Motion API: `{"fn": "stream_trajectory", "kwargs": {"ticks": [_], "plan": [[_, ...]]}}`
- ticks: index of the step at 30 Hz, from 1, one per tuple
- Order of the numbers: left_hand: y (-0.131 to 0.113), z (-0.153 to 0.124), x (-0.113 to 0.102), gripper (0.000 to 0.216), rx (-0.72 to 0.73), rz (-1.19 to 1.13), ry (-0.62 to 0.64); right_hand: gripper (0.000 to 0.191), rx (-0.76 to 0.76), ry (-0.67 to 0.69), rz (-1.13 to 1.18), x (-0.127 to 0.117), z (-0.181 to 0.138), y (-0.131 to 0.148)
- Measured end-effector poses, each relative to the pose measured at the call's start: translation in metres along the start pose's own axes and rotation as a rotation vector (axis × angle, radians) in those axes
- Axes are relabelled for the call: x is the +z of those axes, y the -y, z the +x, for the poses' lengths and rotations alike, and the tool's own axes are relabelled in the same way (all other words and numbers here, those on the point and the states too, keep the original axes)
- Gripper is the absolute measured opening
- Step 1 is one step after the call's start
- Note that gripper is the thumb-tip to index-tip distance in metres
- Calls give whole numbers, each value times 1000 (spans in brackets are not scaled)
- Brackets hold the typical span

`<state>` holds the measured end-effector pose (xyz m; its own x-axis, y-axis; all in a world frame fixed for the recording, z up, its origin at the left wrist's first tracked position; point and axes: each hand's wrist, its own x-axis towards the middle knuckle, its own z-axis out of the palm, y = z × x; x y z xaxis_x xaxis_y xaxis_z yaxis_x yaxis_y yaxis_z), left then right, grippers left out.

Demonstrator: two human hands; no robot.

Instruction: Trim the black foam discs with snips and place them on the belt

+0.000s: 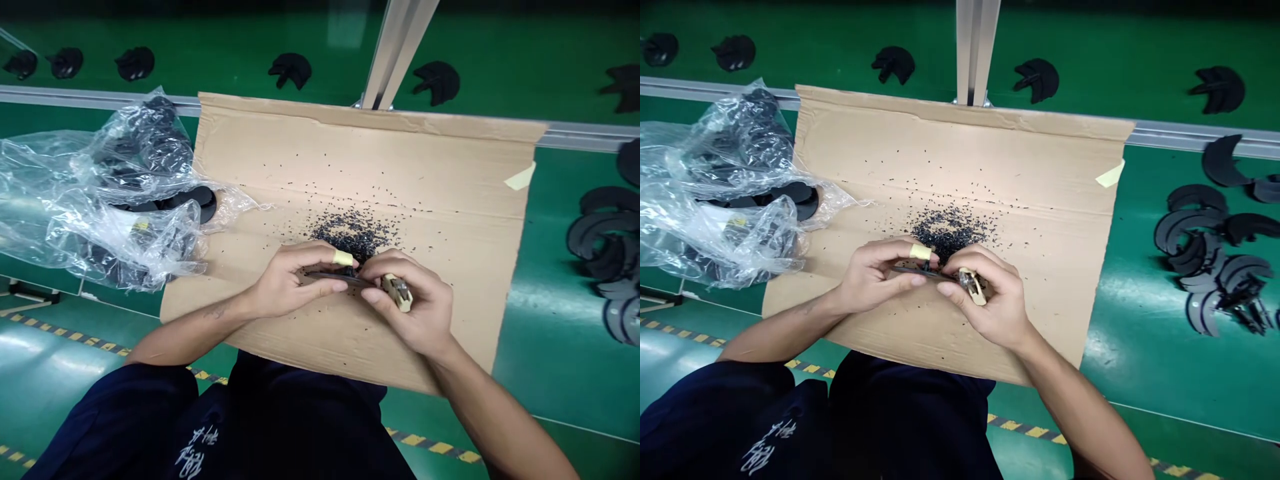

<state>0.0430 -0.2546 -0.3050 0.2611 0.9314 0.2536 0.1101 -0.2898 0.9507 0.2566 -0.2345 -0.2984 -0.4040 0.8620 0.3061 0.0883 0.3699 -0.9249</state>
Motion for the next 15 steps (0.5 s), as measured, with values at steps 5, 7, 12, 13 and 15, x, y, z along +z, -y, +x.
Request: {"fn": "stream_trajectory", "kwargs": {"ticks": [5,7,12,13,15], "plan": [[-2,1,-5,27,82,147,-29,8,-4,6,-270,-7,3,-3],[-2,2,-6,28,102,160,-21,12,-79,37,-415,-8,2,-7],[0,2,-6,27,138,168,7,15,-169,104,-599,-8,-2,-14],[1,2,-6,27,142,170,16,15,-172,107,-614,-9,-3,-14],[2,2,-6,25,151,165,27,14,-180,106,-633,-9,-3,-14]]}}
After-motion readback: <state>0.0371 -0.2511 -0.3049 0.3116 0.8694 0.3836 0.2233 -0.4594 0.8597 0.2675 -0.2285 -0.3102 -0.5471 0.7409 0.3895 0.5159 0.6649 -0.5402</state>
